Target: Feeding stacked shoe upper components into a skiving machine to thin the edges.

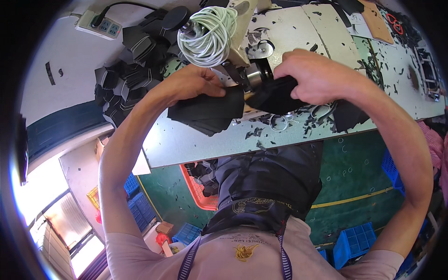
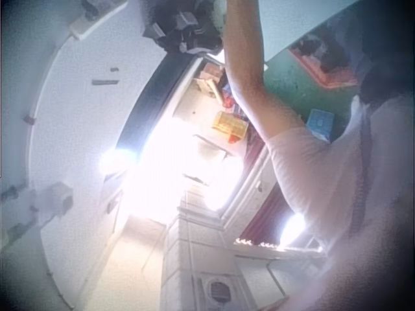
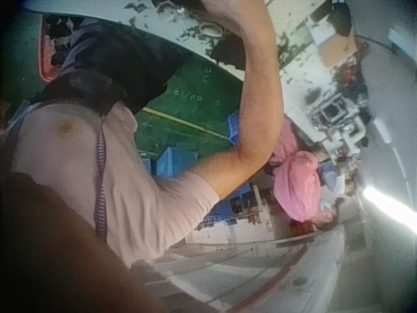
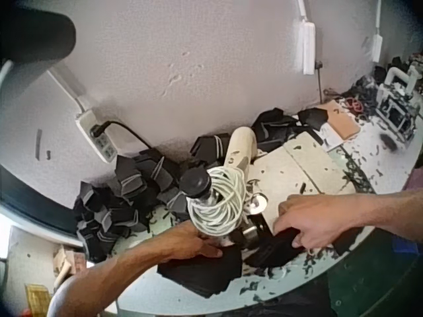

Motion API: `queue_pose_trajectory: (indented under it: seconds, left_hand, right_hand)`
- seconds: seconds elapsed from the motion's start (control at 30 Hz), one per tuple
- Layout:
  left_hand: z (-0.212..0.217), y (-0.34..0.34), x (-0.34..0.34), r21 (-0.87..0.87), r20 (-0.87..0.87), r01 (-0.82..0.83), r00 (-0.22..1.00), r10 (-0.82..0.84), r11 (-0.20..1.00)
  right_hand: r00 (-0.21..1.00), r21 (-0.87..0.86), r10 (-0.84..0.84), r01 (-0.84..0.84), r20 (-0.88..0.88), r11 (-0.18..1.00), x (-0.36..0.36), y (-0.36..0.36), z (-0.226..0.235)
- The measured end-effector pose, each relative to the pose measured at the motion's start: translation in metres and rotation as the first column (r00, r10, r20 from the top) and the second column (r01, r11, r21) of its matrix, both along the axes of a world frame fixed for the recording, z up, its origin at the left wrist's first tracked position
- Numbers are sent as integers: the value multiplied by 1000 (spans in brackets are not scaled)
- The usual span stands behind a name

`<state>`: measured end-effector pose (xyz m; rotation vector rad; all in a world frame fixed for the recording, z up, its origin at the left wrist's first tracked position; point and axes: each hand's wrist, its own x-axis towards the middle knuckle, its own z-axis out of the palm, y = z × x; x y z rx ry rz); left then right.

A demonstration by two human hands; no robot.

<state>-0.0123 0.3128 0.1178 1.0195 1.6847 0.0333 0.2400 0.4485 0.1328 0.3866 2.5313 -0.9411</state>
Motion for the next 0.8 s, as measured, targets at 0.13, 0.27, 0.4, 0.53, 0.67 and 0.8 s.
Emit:
queue_pose_trajectory:
  seconds: [0.13,0.27,0.4,0.53,0.67,0.8]
  left_hand:
    - [6,8,15,15,24,-34,999,34,999]
    - [0,-5,2,103,49,53,997,-58,993]
    - [-1,0,1,-8,11,-8,1000,8,1000]
    - [17,11,27,103,12,-8,1000,7,995]
    - [15,-3,12,54,-36,113,993,-111,992]
    - [7,-26,-2,38,164,-16,986,10,999]
  right_hand:
    - [949,107,60,-28,-310,994,4,0,-8]
    - [964,-32,-212,220,159,975,-23,-13,16]
    - [1000,-9,14,-14,-5,1000,3,5,0]
    - [972,-30,93,-101,-215,994,7,8,-6]
    - [988,-67,-71,62,-139,996,-5,-6,3]
    - [953,-75,-295,290,-73,954,23,-15,18]
